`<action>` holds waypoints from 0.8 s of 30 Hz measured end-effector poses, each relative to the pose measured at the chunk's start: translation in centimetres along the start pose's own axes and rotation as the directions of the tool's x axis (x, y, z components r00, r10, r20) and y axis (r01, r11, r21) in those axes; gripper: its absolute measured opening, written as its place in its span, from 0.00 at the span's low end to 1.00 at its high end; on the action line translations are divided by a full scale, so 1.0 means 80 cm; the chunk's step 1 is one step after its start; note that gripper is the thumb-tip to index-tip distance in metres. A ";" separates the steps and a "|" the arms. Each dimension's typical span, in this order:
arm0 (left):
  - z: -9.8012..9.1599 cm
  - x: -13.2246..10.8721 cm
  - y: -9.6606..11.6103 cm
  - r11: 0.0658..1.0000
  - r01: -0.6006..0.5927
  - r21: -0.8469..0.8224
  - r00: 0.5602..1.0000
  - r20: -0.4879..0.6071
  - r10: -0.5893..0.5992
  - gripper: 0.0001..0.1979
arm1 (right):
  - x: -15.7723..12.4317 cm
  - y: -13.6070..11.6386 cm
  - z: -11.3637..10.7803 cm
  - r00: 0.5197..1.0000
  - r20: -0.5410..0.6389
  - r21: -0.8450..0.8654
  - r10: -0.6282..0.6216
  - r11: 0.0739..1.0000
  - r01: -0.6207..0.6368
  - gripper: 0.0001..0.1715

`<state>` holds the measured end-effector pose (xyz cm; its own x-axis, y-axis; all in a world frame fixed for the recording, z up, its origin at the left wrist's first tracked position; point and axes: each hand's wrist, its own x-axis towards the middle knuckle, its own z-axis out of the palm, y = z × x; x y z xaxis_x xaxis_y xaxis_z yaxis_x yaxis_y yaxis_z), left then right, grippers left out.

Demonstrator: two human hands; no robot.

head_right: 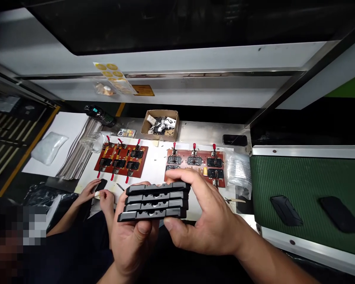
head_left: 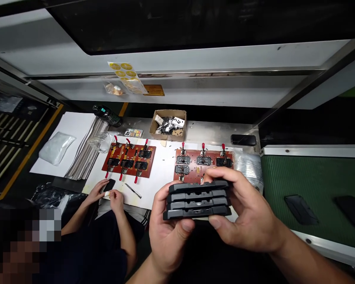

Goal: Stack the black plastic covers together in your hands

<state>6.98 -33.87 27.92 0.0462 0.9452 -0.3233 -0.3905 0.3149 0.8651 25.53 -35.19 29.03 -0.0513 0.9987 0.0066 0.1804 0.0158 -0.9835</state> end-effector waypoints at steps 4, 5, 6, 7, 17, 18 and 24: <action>0.001 0.005 -0.001 0.999 0.007 -0.052 0.999 0.051 -0.005 0.28 | 0.002 -0.002 -0.003 0.998 0.002 -0.024 -0.058 0.998 0.058 0.44; 0.003 0.006 -0.002 0.997 0.016 -0.073 0.997 0.072 -0.010 0.27 | 0.003 -0.002 -0.005 0.998 0.002 -0.035 -0.066 0.997 0.066 0.44; 0.004 0.007 -0.003 0.995 0.023 -0.094 0.996 0.088 -0.015 0.26 | 0.003 -0.002 -0.006 0.997 0.003 -0.048 -0.074 0.996 0.074 0.44; 0.006 0.008 -0.003 0.993 0.035 -0.117 0.995 0.099 -0.023 0.26 | 0.004 -0.002 -0.007 0.997 0.008 -0.061 -0.083 0.995 0.083 0.43; 0.015 0.010 -0.002 0.986 0.134 -0.104 0.986 0.109 -0.122 0.32 | 0.008 -0.002 -0.010 1.000 -0.022 -0.124 -0.015 0.992 0.012 0.47; 0.014 0.010 -0.002 0.986 0.136 -0.095 0.985 0.120 -0.124 0.33 | 0.008 -0.002 -0.010 1.000 -0.024 -0.122 -0.018 0.992 0.014 0.47; -0.003 0.014 -0.014 0.995 0.033 -0.097 0.979 0.202 -0.012 0.28 | 0.009 -0.001 -0.010 0.999 0.004 -0.117 -0.052 0.992 0.052 0.45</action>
<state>7.23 -33.19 26.49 0.2362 0.9391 -0.2495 -0.4761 0.3357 0.8128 26.26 -34.45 29.25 -0.0647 0.9963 0.0570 0.2909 0.0735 -0.9539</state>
